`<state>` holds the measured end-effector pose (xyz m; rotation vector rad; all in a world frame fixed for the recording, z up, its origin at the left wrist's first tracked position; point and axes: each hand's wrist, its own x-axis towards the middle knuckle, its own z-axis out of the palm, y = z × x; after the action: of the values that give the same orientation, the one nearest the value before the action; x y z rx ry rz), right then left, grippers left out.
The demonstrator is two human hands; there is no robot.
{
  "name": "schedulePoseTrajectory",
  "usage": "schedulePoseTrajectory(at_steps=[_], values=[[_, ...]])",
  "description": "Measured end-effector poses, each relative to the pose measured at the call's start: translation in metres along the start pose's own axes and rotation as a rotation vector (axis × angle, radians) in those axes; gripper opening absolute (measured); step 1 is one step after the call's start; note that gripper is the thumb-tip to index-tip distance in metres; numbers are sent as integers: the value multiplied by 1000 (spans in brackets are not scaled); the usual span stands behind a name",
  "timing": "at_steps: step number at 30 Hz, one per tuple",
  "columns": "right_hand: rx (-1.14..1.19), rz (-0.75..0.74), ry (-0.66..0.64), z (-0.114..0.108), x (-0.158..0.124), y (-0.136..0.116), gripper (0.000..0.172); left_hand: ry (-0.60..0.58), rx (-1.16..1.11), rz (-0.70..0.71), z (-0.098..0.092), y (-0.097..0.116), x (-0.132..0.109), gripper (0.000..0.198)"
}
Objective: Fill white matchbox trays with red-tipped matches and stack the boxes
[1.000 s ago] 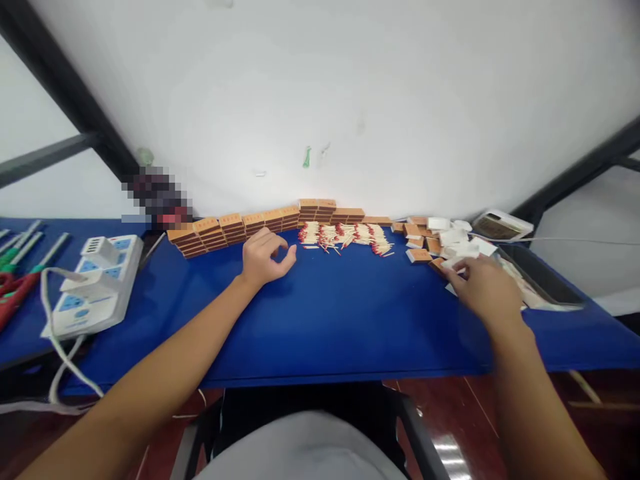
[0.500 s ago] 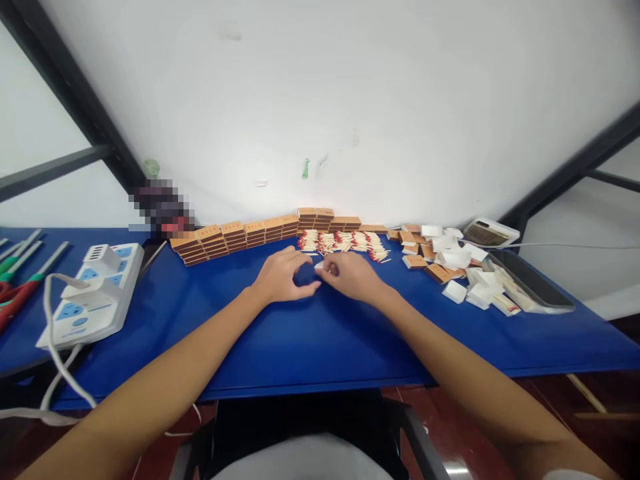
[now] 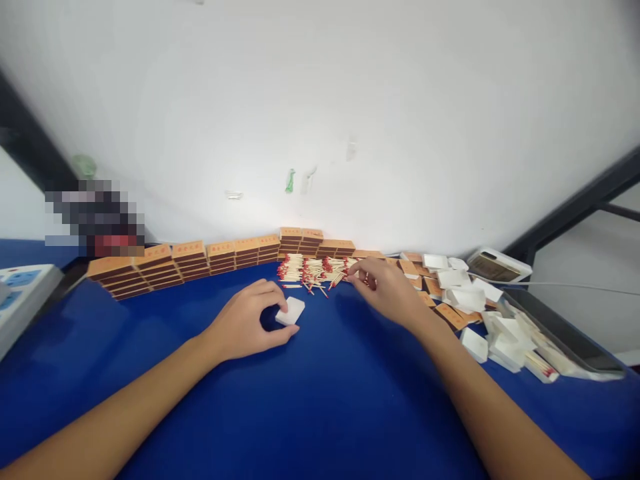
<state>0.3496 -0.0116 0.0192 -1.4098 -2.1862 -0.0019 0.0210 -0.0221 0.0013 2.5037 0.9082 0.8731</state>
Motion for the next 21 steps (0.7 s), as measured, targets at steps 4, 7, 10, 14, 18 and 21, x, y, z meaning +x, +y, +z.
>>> schedulePoseTrajectory(at_steps=[4,7,10,14,18,21], values=[[-34,-99,-59,12,-3,1,19,-8,8,3,1,1,-2,23],[-36,-94,-69,20,-1,4,16,-11,30,-3,4,4,-4,27],[-39,-67,-94,22,-1,6,15,-3,57,-6,7,7,-4,35],[-56,-41,-137,20,-2,3,15,12,71,-11,9,6,-3,40],[-42,-39,-160,17,-3,0,13,33,140,-17,7,6,-2,53],[-37,-41,-159,15,-3,1,12,3,186,-29,3,7,-1,52]])
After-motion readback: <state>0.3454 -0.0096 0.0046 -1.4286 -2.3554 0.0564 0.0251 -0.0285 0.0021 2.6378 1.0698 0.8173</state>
